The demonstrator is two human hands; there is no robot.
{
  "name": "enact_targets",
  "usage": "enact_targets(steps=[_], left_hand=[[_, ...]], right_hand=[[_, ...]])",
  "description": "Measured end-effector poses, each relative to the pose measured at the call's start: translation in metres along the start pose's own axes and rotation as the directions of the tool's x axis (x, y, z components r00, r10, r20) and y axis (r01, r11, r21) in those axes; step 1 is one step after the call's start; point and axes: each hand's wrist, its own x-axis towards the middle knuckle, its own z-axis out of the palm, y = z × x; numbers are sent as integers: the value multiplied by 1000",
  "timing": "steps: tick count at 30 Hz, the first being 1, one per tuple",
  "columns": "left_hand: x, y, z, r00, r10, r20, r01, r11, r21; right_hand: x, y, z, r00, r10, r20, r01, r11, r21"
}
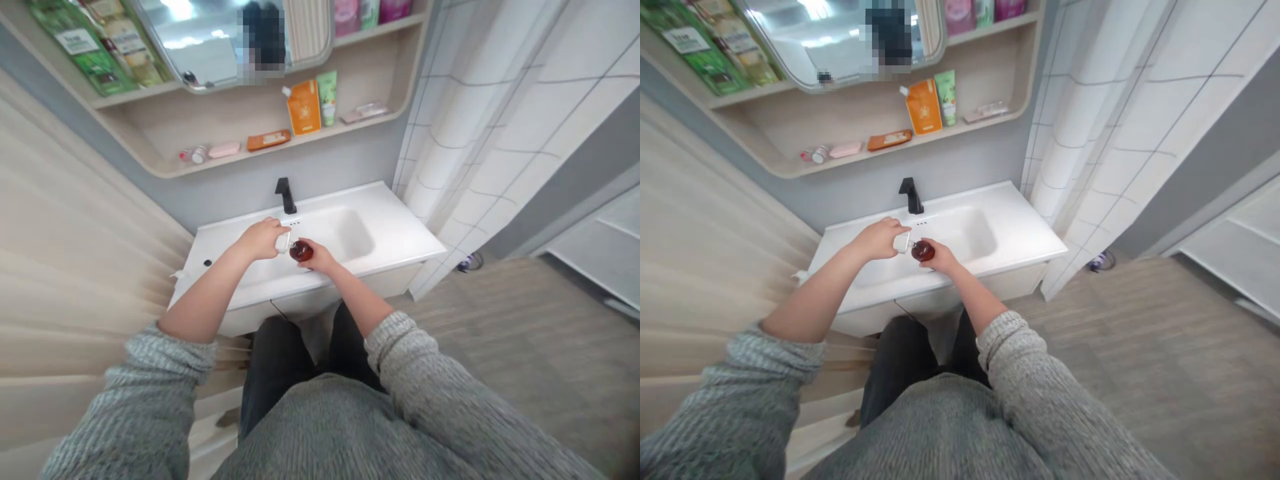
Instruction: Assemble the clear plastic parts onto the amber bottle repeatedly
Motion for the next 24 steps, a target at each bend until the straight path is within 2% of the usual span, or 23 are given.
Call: enact_targets(steps=[9,24], left_hand=[[7,4,-6,999,24,22,-24,999,22],[15,15,-18,997,67,49,-71,994,88]], right_hand=[[1,2,1,1000,0,-22,0,1000,5],[1,-5,-2,999,-18,-49,14,996,-86]])
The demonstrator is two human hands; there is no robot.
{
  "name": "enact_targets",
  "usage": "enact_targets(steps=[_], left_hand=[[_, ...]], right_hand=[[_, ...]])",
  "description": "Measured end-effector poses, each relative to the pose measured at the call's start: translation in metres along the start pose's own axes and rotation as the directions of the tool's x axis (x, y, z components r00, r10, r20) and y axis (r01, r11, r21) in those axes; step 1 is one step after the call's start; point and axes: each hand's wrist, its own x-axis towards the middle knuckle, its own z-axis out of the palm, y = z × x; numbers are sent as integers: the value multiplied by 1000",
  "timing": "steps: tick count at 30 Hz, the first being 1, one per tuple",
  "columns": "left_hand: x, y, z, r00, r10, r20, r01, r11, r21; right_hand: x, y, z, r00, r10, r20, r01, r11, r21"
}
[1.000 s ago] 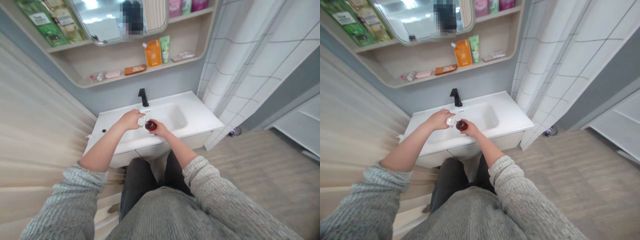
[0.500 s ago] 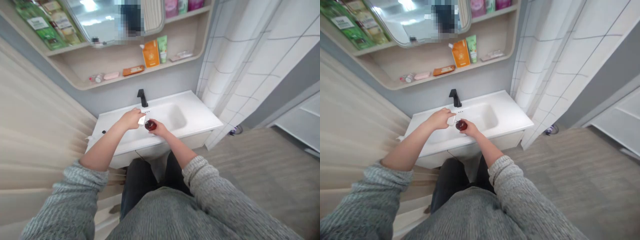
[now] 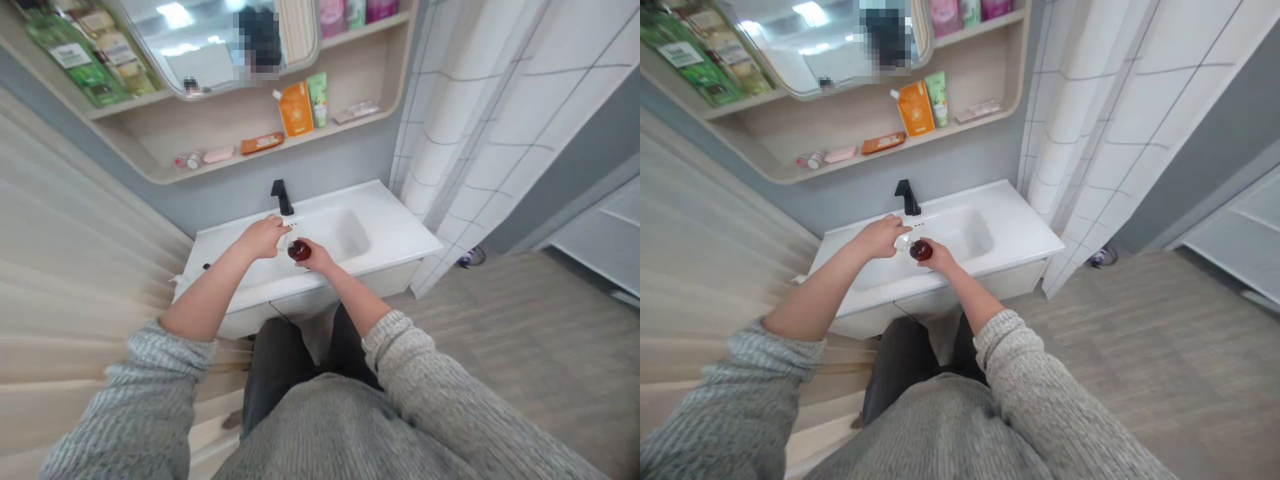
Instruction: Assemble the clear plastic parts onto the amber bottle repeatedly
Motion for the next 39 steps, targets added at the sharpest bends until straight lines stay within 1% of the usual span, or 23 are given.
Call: enact_targets(steps=[8,13,21,29,35,39], left_hand=[[4,3,-8,999,-2,36,2,1000,18],[7,6,-13,999,34,38,-36,998,46],[14,10,-22,994,77,76,-83,994,74],[16,13,-24,993,97,64,-103,991,91],[18,14,-26,993,77,91,-85,993,85],[19,14,-27,992,86,88,-93,993,79]], right_hand=[[0,-1,-1,1000,13,-4,-13,1000,19],[1,1,-1,1000,-8,-11,9,1000,22],[0,-3,-2,1000,11,-19,-11,1000,-4],[1,-1,0,999,24,-27,-24,1000,2],[1,1,0,1000,-2,-31,2,1000,13],[1,3,1,999,9,-36,-9,1000,10]])
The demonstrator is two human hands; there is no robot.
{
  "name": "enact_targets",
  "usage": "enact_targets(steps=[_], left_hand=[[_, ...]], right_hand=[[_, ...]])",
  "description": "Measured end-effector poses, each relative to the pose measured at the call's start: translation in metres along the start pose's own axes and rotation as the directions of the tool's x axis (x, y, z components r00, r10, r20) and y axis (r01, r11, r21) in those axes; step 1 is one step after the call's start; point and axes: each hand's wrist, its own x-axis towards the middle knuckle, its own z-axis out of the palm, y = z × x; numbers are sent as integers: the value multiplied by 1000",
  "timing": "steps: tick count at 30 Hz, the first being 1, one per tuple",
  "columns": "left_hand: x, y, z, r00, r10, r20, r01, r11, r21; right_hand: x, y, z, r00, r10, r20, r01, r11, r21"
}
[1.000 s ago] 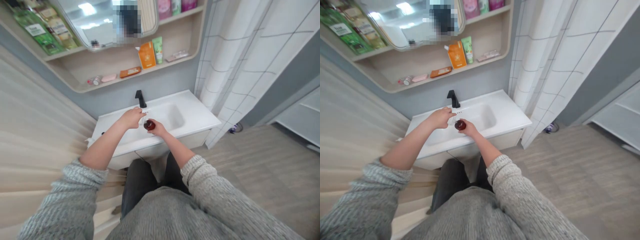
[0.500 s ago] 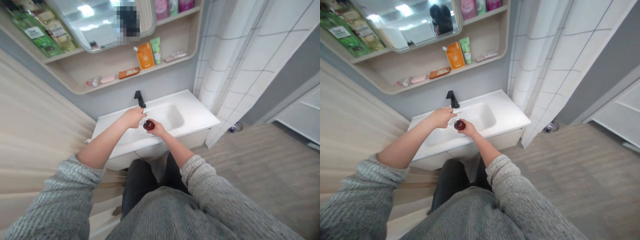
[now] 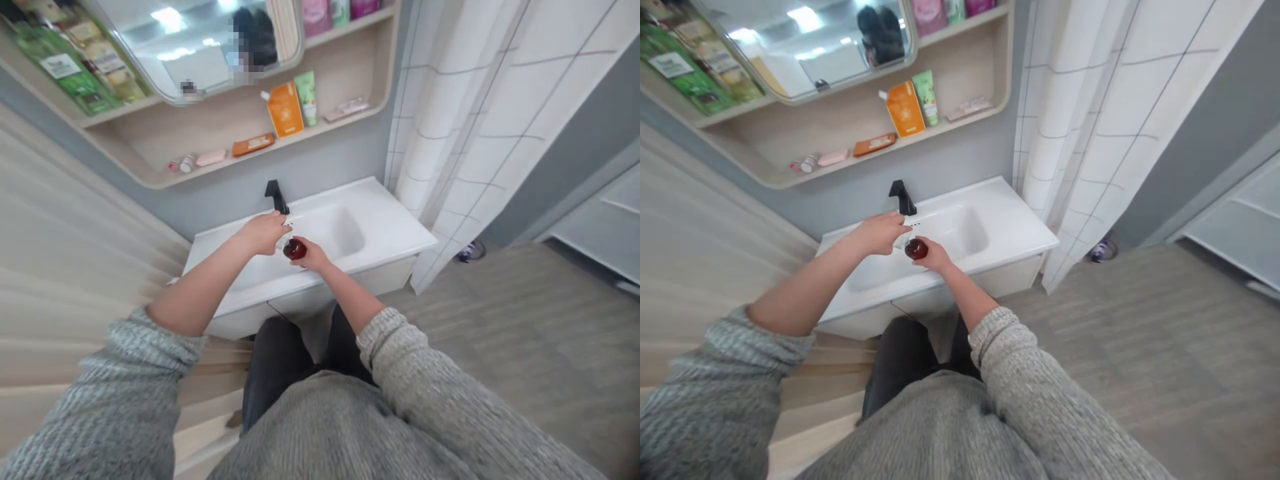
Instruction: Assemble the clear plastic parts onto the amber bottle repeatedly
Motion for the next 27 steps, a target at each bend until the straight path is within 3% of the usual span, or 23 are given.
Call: enact_targets(steps=[9,18,23,27], left_hand=[[2,4,-5,1000,5,30,-5,1000,12],[0,2,-4,1000,20,-10,-21,1000,-17],[-12,-8,11,998,-51,-40,48,996,-78],[-26,-20,36,985,-103,-137,72,975,-211]], right_hand=[[0,0,0,1000,-2,6,2,1000,31],[-1,-2,-2,1000,-1,21,0,1000,31],[-2,-7,-3,999,-1,34,-1,999,47],[-3,-8,-3,998,0,59,-3,998,63]])
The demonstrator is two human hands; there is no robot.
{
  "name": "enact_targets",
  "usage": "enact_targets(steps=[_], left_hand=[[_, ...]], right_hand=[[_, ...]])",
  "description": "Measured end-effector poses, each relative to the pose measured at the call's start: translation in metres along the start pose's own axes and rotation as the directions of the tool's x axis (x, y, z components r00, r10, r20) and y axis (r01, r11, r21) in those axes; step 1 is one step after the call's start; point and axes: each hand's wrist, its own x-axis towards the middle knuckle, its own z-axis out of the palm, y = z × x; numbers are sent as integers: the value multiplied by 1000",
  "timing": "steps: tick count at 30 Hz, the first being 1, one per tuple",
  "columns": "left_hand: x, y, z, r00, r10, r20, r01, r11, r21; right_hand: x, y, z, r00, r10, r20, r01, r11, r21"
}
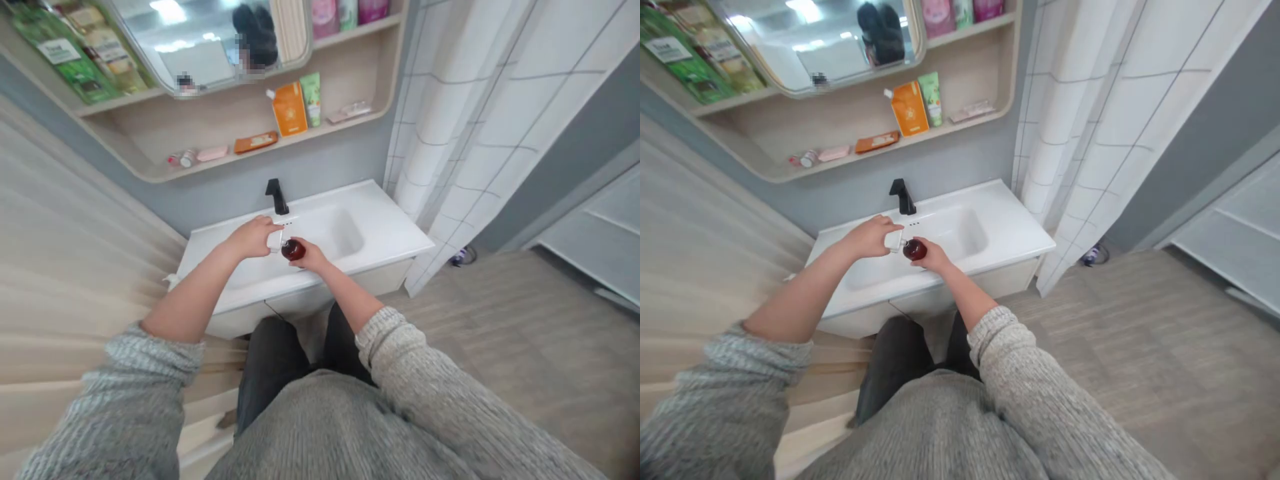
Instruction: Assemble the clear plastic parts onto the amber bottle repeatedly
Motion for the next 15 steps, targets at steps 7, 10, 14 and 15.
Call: enact_targets(steps=[7,10,14,15], left_hand=[[-32,-25,82,904,-390,-176,173,709,-683],[-51,-29,133,780,-615,-113,149,359,-921],[-71,-28,188,628,-774,-80,49,142,-989],[-75,-28,197,593,-801,-77,37,123,-992]], right_hand=[[-2,0,-1,1000,-8,24,7,1000,26],[-2,2,-1,1000,-1,29,1,1000,12],[-3,3,-2,999,26,19,-26,1000,0],[-3,2,-2,999,35,13,-35,999,-6]])
